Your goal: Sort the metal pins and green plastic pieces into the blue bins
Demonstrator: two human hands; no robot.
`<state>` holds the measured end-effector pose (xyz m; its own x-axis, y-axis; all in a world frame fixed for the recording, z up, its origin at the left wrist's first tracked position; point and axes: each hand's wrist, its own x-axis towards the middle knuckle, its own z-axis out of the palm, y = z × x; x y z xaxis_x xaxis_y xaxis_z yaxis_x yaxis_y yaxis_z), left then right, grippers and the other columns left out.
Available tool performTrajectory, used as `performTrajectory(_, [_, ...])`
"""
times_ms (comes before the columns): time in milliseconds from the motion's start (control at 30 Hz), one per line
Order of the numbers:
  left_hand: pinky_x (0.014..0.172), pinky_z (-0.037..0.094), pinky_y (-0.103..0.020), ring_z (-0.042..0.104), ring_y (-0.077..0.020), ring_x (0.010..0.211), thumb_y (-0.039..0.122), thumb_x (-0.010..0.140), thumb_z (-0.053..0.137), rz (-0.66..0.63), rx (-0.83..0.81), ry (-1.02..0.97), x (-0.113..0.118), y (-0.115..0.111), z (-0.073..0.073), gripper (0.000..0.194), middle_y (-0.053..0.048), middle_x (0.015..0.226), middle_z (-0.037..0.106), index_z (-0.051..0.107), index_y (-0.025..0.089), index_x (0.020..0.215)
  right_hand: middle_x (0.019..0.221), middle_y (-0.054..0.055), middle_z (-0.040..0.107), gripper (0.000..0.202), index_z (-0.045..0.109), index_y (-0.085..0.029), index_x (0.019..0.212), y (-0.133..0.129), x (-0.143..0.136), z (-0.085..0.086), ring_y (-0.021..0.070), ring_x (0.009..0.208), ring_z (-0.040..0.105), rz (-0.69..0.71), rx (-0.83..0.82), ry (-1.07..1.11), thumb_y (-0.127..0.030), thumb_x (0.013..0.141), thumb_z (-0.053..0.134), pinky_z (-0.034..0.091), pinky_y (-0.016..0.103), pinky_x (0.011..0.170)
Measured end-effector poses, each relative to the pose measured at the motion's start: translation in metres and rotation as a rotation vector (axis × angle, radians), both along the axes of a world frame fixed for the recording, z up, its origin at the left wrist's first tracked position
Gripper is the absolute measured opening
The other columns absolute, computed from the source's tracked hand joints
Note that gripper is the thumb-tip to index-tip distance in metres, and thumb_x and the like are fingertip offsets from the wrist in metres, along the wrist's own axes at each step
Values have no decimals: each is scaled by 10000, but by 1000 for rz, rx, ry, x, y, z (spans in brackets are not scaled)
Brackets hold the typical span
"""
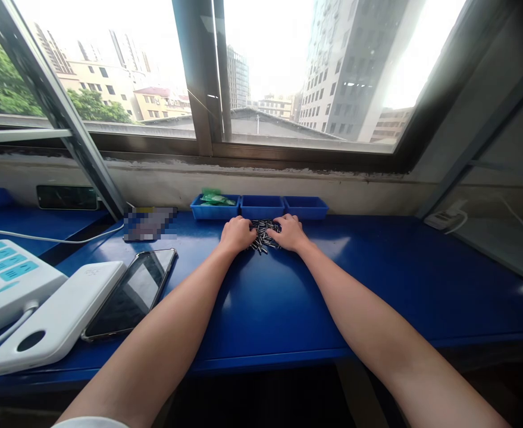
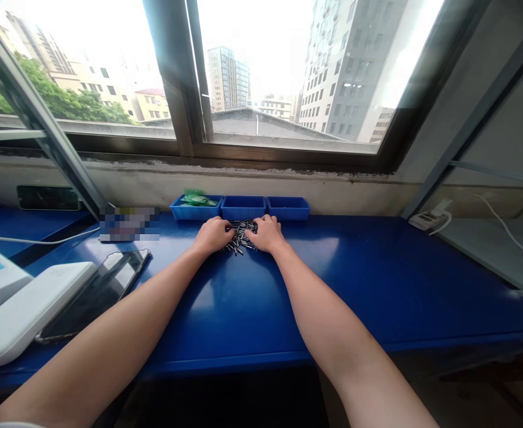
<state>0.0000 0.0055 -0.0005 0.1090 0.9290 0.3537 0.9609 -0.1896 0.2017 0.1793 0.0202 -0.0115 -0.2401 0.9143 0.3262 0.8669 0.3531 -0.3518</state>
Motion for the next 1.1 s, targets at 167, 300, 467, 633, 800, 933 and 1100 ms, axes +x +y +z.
performTrajectory(167, [835, 508, -334, 644, -275, 948, 305, 804, 480, -30, -54, -67, 0, -2, 1, 321, -113, 1015, 695, 765, 208, 913, 1156, 133, 582, 495, 648, -183, 1180, 5, 1, -7, 294, 1121, 496, 47, -51, -26, -509, 823, 544, 400, 417, 965])
performTrajectory(300, [812, 514, -351, 648, -284, 922, 295, 805, 492, -54, -47, -93, 0, -1, -1, 292, -117, 998, 698, 764, 217, 875, 1123, 111, 608, 412, 680, -187, 1099, 10, 4, -11, 259, 1097, 528, 85, -23, 34, -467, 808, 598, 412, 375, 958])
performTrajectory(467, [813, 509, -331, 644, -260, 916, 281, 822, 487, -47, -21, -78, 1, 0, -2, 268, -115, 979, 685, 742, 205, 853, 1126, 102, 615, 365, 690, -192, 1067, 12, 4, -14, 250, 1099, 531, 103, -1, 69, -437, 805, 618, 410, 371, 959])
performTrajectory(633, [829, 492, -315, 633, -222, 885, 294, 860, 467, -134, 132, -196, 1, 1, -4, 259, -87, 944, 674, 708, 202, 879, 1140, 98, 629, 366, 675, -183, 1098, 9, 3, -11, 247, 1107, 522, 113, 52, 126, -408, 814, 618, 402, 366, 962])
performTrajectory(800, [789, 489, -274, 631, -169, 787, 299, 857, 504, -267, 184, -457, 6, -1, -1, 206, -43, 839, 695, 673, 184, 877, 1023, 69, 696, 276, 696, -173, 1025, 0, 0, -3, 206, 974, 571, 239, 138, 209, -359, 849, 594, 416, 332, 913])
performTrajectory(933, [728, 503, -263, 638, -160, 747, 328, 820, 541, -296, 105, -713, 11, -3, 4, 198, -36, 803, 703, 653, 167, 849, 909, 37, 717, 225, 715, -206, 897, -4, -3, 0, 179, 854, 596, 281, 142, 285, -360, 874, 552, 439, 298, 809])
performTrajectory(1100, [714, 503, -274, 637, -166, 728, 344, 791, 537, -273, 51, -815, 9, 0, 4, 208, -34, 753, 694, 641, 164, 799, 769, 11, 687, 247, 677, -200, 821, -5, -5, 1, 151, 702, 593, 241, 140, 423, -362, 880, 501, 435, 266, 691])
